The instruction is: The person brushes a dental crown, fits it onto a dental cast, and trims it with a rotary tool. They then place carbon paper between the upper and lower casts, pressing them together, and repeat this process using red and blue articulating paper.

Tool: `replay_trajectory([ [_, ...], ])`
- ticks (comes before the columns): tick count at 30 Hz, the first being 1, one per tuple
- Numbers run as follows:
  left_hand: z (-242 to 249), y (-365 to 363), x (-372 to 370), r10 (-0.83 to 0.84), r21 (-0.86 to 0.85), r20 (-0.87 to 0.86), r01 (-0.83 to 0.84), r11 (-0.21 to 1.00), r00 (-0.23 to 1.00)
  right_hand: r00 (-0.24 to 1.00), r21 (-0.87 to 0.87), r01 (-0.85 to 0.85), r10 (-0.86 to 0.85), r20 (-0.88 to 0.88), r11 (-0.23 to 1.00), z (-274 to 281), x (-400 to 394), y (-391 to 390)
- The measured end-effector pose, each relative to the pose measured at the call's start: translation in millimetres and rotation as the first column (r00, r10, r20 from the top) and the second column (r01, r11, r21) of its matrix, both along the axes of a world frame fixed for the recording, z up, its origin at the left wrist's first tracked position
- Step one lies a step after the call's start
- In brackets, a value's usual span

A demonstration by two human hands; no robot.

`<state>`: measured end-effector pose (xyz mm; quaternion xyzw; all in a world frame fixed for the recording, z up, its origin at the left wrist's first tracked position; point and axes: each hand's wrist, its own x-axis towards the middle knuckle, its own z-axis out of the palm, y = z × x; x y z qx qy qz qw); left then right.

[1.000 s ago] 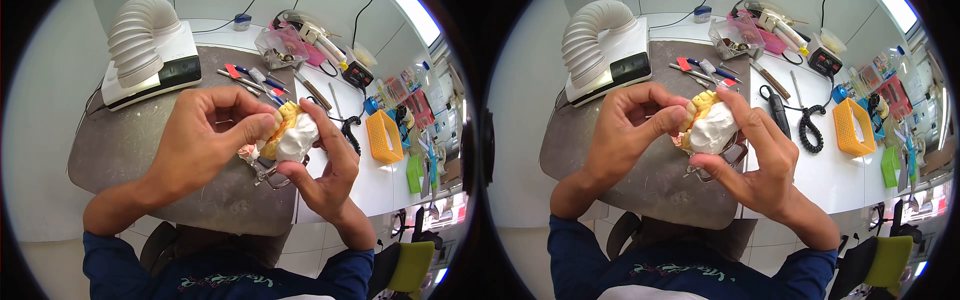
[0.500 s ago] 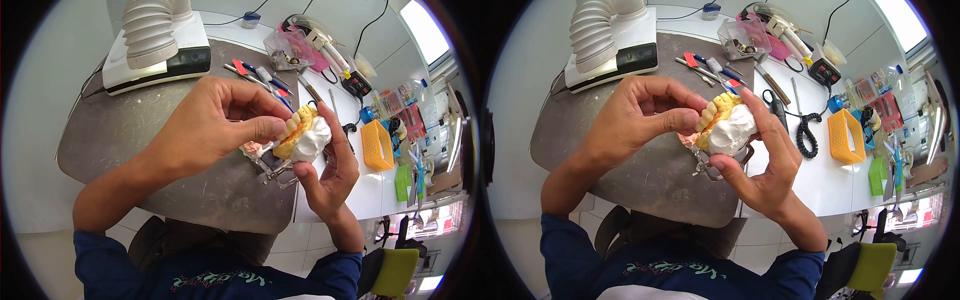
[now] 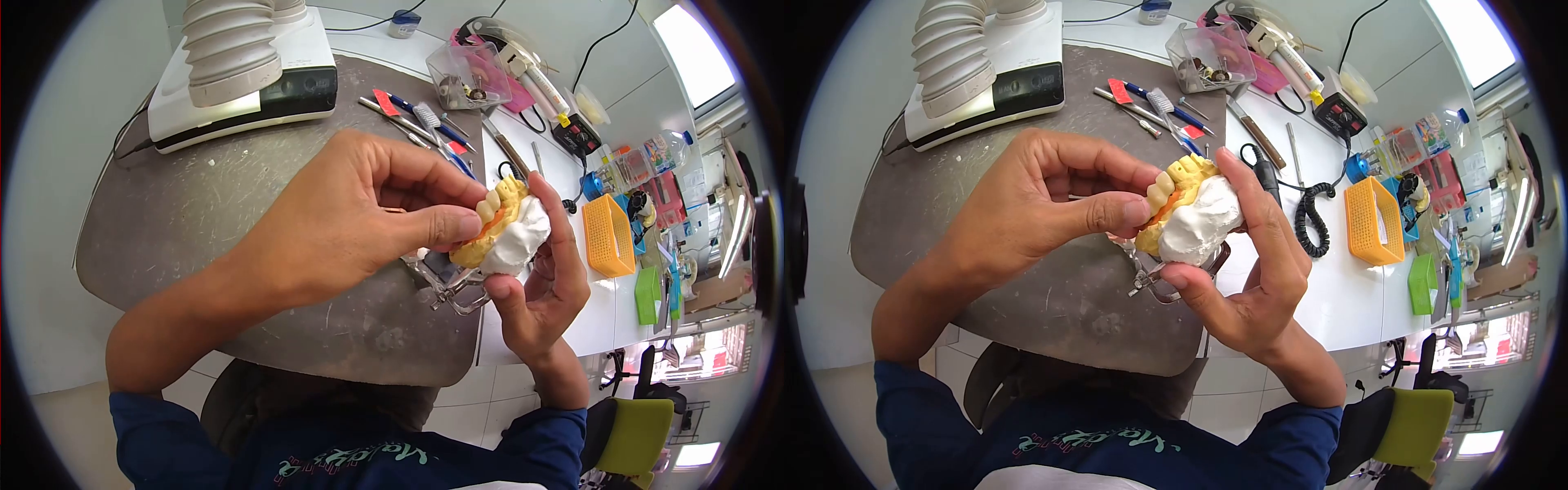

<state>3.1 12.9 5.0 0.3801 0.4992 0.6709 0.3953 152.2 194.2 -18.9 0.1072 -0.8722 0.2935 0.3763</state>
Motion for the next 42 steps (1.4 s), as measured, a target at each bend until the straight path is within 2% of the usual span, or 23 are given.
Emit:
replay_trajectory([
  [11,-2.4,-0.3,2.5,0.014,0.003,0.050,-0.014,1.000,0.999,1.000,0.035,0.004,-0.004,-0.010,0.999,0.3,0.7,0.9],
  [14,-2.8,0.3,4.4,0.066,-0.026,0.007,-0.066,0.997,0.998,1.000,0.034,0.005,-0.005,-0.015,0.999,0.9,0.1,0.5],
  [19,-2.6,0.2,5.6,0.059,-0.018,0.067,-0.058,0.998,0.996,1.000,0.029,0.000,0.000,-0.001,1.000,2.6,1.0,0.4],
  [26,0.0,-1.2,6.6,0.062,-0.036,0.041,-0.061,0.998,0.997,1.000,0.059,-0.002,0.003,-0.023,0.998,3.1,0.1,1.2],
  [32,-1.8,-0.7,6.8,0.068,-0.037,-0.046,-0.069,0.997,0.997,1.000,0.027,-0.009,0.009,-0.021,1.000,3.2,-0.4,-0.2],
  [34,0.6,-0.1,7.9,0.065,-0.026,0.089,-0.063,0.998,0.994,0.999,0.049,-0.007,0.008,-0.035,0.999,3.4,-1.3,0.0],
  [37,-5.6,1.0,7.8,0.074,0.023,0.070,-0.075,0.997,0.995,0.999,0.052,-0.008,0.010,-0.032,0.999,2.7,-0.8,1.0],
  [42,-4.5,-0.4,5.7,0.047,0.008,0.068,-0.048,0.999,0.997,1.000,0.030,-0.014,0.015,-0.026,0.999,2.4,-0.5,0.9],
])
